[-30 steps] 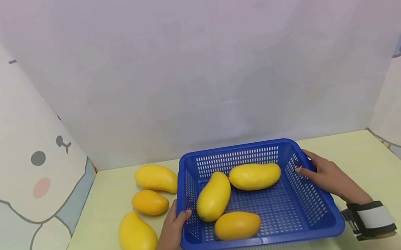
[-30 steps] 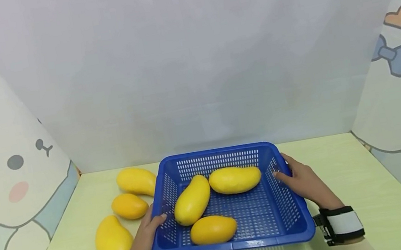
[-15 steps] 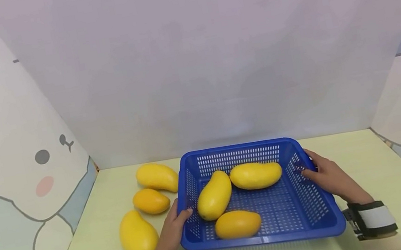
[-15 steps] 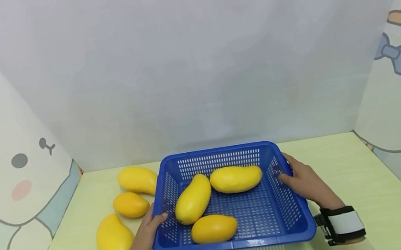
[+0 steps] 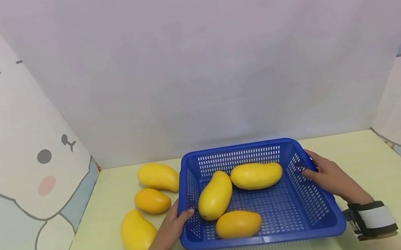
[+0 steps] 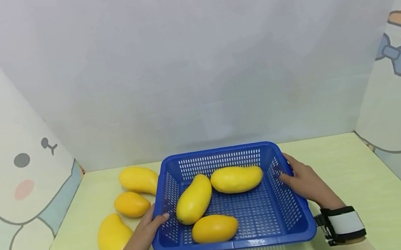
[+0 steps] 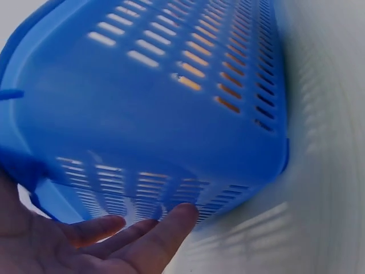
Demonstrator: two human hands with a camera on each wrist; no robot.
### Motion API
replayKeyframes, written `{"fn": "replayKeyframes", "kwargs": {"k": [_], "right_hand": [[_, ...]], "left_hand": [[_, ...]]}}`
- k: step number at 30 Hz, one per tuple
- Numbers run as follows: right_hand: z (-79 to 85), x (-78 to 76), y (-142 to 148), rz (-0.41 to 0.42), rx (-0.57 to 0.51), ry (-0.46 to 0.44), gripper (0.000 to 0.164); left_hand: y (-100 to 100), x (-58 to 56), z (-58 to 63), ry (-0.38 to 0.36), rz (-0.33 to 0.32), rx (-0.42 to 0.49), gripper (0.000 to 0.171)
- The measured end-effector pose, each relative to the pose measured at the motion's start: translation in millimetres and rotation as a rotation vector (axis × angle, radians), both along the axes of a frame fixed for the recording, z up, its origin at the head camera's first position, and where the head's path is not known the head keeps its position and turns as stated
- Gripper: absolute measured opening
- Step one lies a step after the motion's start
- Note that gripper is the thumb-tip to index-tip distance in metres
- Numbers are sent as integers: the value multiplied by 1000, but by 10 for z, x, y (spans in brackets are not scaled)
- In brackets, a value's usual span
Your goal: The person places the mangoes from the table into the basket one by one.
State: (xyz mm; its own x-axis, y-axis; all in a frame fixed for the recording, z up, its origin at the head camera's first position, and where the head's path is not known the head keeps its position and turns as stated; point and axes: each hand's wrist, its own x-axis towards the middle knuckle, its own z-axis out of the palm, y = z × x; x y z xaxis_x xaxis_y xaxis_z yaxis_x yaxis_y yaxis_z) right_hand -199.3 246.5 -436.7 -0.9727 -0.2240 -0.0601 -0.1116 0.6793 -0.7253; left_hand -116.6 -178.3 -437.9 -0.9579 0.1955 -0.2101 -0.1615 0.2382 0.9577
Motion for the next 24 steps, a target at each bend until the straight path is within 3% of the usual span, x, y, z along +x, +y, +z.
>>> {"fn": "replayKeyframes", "kwargs": {"k": [4,9,14,18,24], "right_hand": [[0,3,-6,1,-4,-11,69],[5,7,1,2,-7,-8,69],[-11,5,15,4,-14,-1,69],[-21,6,11,2,-4,-8,69],[-18,1,7,5,-9,-1,69]], "left_hand": [[-48,-2,22,-1,-3,-10,54],[-129,-13,77,79,29,-83,47],[-184,-18,90,222,60,-255,41],[-183,-7,109,286,47,-340,43],[-183,53,188,360,87,-683,54]]}}
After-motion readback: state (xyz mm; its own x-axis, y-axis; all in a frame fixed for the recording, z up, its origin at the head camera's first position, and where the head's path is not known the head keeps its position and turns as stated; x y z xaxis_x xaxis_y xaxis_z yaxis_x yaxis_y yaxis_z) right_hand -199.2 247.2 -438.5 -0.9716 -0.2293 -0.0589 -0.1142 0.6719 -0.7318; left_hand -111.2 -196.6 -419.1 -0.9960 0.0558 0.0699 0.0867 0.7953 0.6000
